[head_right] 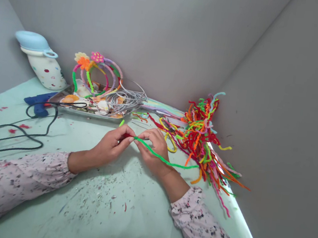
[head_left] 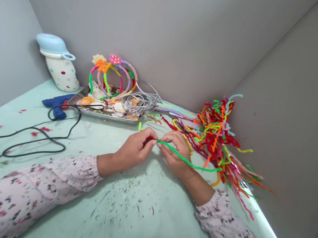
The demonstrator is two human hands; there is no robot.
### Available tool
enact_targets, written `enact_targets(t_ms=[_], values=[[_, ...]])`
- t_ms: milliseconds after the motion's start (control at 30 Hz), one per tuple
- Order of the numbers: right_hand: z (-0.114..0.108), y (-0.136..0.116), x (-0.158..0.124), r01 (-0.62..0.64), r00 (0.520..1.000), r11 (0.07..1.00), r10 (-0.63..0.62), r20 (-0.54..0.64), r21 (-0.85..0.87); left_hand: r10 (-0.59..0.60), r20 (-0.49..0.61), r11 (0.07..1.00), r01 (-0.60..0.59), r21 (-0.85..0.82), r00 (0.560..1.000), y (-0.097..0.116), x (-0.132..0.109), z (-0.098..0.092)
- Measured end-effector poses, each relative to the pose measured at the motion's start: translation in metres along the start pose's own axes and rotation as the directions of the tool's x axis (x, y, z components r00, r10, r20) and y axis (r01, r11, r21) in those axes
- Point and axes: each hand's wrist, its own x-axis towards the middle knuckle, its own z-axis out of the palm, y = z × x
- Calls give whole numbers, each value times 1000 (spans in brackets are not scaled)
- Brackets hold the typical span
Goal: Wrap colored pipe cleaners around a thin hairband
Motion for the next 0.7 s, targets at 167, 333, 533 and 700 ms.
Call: enact_targets(t_ms=[167,333,533,700], values=[[0,-1,1,-40,999,999,40,13,7,6,8,1000,-6,1,1000,-1,-1,0],[0,-1,0,-73,997,997,73,35,7,5,18,1000,-5,6,1000,-1,-2,0],[-1,1,0,-54,998,999,54,39,6,8,11,1000,-8,8,1000,-2,-2,0],[0,2,0,-66,998,998,65,26,18,-2,17,1000,2,20,1000,-1,-1,0]])
